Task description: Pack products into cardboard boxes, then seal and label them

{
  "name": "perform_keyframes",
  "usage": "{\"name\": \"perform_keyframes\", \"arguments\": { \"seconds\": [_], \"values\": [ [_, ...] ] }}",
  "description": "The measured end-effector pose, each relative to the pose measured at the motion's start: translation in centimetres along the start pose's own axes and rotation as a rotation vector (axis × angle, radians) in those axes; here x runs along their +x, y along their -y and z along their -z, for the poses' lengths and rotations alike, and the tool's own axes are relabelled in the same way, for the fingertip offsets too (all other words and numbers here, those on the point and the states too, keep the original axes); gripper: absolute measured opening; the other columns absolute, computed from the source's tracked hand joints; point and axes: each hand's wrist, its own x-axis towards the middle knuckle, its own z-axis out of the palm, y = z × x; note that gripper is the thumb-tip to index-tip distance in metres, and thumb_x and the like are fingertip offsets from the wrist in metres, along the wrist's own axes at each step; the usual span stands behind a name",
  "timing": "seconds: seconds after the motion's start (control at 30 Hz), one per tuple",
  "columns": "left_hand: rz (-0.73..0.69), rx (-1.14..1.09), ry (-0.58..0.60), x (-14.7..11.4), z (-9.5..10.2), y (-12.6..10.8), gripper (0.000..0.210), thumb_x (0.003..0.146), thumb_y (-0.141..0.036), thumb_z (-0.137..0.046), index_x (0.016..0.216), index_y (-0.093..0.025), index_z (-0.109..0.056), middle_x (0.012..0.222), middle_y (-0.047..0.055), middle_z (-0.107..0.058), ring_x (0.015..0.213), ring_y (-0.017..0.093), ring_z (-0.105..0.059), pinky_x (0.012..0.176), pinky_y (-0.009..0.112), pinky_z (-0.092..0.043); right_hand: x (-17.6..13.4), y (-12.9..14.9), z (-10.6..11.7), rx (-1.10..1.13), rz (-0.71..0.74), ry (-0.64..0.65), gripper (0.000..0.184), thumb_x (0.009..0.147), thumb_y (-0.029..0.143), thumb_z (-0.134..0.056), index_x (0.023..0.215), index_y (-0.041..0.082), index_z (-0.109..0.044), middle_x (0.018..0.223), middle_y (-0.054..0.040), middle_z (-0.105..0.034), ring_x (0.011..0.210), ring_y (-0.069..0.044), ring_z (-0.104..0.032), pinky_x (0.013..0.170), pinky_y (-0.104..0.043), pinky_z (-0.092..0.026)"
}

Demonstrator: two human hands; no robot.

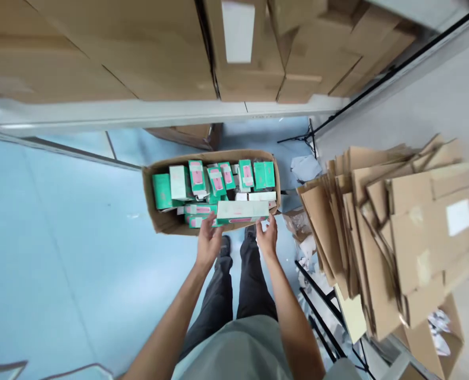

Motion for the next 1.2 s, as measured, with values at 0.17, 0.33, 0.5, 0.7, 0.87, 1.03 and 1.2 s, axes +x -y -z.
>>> {"name": "perform_keyframes", "arguments": {
  "seconds": [0.17,0.33,0.5,0.7,0.87,1.03,1.2],
  "values": [
    [-0.132,-0.099,0.057,-5.5,3.1,-9.2,0.051,0.098,-0.046,-0.068,0.144,-0.026,-0.061,0.159,0.015,-0.063,0.158,0.032,-0.052,0.134,0.052,-0.039,-7.5,5.5,4.6,0.197,0.089,-0.064,0.058,0.098,0.058,-0.061,0.143,0.021,-0.062,0.148,-0.0202,-0.069,0.135,-0.031,-0.07,0.119,-0.052,-0.056],
    [-0.283,-0.067,0.159,-11.3,4.8,-16.5,0.044,0.097,-0.045,-0.068,0.138,-0.028,-0.067,0.151,0.013,-0.066,0.15,0.032,-0.058,0.131,0.052,-0.043,-14.9,8.9,11.1,0.336,0.153,-0.195,0.06,0.1,0.062,-0.062,0.145,0.022,-0.062,0.145,-0.019,-0.071,0.135,-0.032,-0.07,0.121,-0.054,-0.055],
    [-0.456,-0.029,0.318,-16.6,2.4,-21.5,0.036,0.098,-0.044,-0.064,0.129,-0.027,-0.072,0.139,0.012,-0.068,0.14,0.031,-0.063,0.125,0.048,-0.048,-22.0,9.5,19.3,0.405,0.118,-0.42,0.057,0.1,0.06,-0.065,0.143,0.023,-0.067,0.141,-0.0179,-0.071,0.128,-0.033,-0.072,0.118,-0.054,-0.058],
    [-0.6,0.039,0.726,-24.2,-4.5,-26.0,0.039,0.098,-0.041,-0.063,0.132,-0.027,-0.075,0.143,0.01,-0.07,0.139,0.031,-0.063,0.124,0.045,-0.049,-31.4,6.1,27.9,0.497,0.075,-0.727,0.05,0.102,0.056,-0.067,0.142,0.026,-0.072,0.137,-0.0135,-0.072,0.124,-0.03,-0.073,0.113,-0.049,-0.061],
    [-0.699,0.075,0.988,-33.0,-10.2,-27.0,0.044,0.098,-0.044,-0.066,0.137,-0.026,-0.076,0.141,0.011,-0.07,0.138,0.032,-0.064,0.122,0.044,-0.05,-38.5,1.0,31.5,0.614,-0.008,-0.998,0.054,0.101,0.055,-0.072,0.147,0.026,-0.07,0.134,-0.012,-0.073,0.124,-0.029,-0.071,0.112,-0.047,-0.061],
    [-0.646,0.102,1.24,-44.1,-16.3,-24.4,0.051,0.101,-0.043,-0.063,0.148,-0.027,-0.069,0.151,0.011,-0.068,0.142,0.03,-0.064,0.124,0.044,-0.05,-45.1,-5.8,35.9,0.699,-0.124,-1.235,0.061,0.101,0.059,-0.073,0.151,0.027,-0.066,0.143,-0.0145,-0.07,0.128,-0.031,-0.071,0.115,-0.049,-0.06],
    [-0.709,0.132,1.494,-56.0,-21.5,-20.4,0.044,0.101,-0.041,-0.061,0.14,-0.024,-0.071,0.144,0.012,-0.072,0.14,0.03,-0.065,0.121,0.043,-0.052,-52.1,-13.3,40.1,0.719,-0.267,-1.453,0.085,0.098,0.065,-0.075,0.168,0.025,-0.049,0.149,-0.0175,-0.067,0.132,-0.032,-0.069,0.118,-0.053,-0.057]
  ]
}}
